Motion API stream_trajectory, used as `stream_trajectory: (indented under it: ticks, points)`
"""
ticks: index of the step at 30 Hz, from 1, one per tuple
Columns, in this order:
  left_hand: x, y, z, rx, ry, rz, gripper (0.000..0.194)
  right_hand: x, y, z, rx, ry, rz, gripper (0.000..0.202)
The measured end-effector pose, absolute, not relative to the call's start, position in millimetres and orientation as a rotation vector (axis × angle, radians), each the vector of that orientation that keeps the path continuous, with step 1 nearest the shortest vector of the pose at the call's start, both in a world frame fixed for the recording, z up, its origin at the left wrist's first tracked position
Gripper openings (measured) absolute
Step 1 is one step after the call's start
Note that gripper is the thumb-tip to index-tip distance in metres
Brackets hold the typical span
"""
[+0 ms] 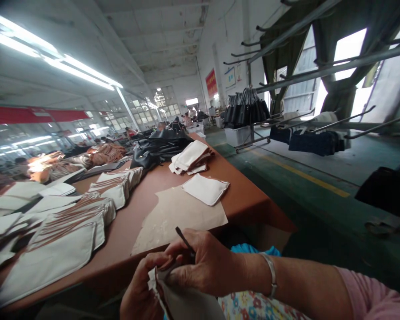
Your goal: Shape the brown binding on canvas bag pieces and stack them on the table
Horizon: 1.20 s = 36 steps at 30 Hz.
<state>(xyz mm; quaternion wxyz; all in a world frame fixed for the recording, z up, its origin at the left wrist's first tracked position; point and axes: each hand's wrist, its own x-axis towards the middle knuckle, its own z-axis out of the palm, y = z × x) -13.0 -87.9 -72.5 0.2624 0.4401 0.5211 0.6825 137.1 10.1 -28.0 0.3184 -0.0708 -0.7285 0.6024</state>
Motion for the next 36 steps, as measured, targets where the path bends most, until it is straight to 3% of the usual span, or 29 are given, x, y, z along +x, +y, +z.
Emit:
stream_trajectory:
  ticks: [4,9,16,21,26,36]
  points:
    - [-8,-88,-68,1.392,1.543,1.748,0.02,139,11,-27,-0.238,-1.918,1.627,0.027]
    - [-5,-85,-61,1.615,1.705,1.706,0.018,134,19,-28,-0.163,-1.977,1.376,0.021]
    - [-28,-89,-43,1.374,1.937,1.381,0.015,123,50,-46,-0.264,-2.103,1.276,0.023]
    - [-74,-92,-26,1.448,1.839,1.112,0.024,134,67,-40,-0.381,-2.371,0.868,0.011]
    - [-74,-85,-17,1.463,1.623,0.874,0.041,139,54,-55,-0.313,-2.531,0.692,0.019]
    - [-45,-77,-40,1.128,1.293,0.853,0.028,148,41,-77,-0.125,-2.47,0.686,0.016]
